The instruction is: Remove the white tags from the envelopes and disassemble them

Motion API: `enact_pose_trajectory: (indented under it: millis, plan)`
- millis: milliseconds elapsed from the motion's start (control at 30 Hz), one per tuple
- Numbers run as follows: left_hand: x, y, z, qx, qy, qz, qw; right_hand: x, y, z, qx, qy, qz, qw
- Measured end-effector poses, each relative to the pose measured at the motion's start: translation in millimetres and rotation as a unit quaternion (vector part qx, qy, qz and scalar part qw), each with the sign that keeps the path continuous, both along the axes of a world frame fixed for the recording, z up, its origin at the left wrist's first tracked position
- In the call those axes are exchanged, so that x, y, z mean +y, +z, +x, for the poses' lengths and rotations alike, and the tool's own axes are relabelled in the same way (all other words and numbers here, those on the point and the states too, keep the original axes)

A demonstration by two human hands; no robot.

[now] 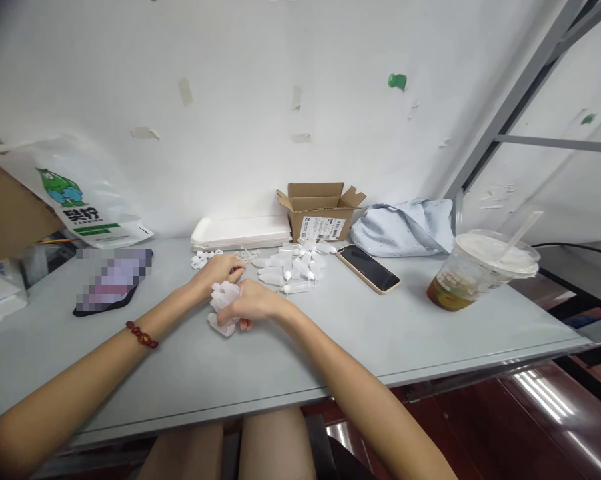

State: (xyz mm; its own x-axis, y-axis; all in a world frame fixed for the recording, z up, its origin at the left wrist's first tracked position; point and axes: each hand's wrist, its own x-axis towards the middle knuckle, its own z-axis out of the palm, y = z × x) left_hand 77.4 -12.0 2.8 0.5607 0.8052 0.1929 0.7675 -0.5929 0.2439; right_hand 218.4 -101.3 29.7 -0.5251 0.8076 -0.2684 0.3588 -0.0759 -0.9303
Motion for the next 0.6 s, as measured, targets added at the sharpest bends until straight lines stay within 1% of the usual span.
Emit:
enact_pose_trajectory:
  millis: [167, 300, 367, 500, 600]
  plan:
    - [-2.9, -3.0, -0.7, 0.029, 0.013, 0.022, 0.999, 0.4, -0.1, -0.4, -0.011, 0.005, -0.004, 1.000]
    - [-8.3, -3.4, -0.2, 0.110, 0.026, 0.064, 0.991, 0.2, -0.5, 0.4, -0.012, 0.010, 0.009, 1.000]
    - [-10.8, -3.0, 0.4, 0.133, 0.032, 0.079, 0.987, 0.1, -0.5, 0.5, -0.013, 0.009, 0.006, 1.000]
    - [-15.3, -3.6, -0.1, 0.114, 0.037, 0.084, 0.989, 1.5, 1.4, 1.8, -0.021, 0.004, 0.008, 1.000]
    - [-18.5, -5.2, -2.6, 0.078, 0.023, 0.073, 0.994, 5.9, 4.2, 7.4, -0.002, -0.014, 0.022, 1.000]
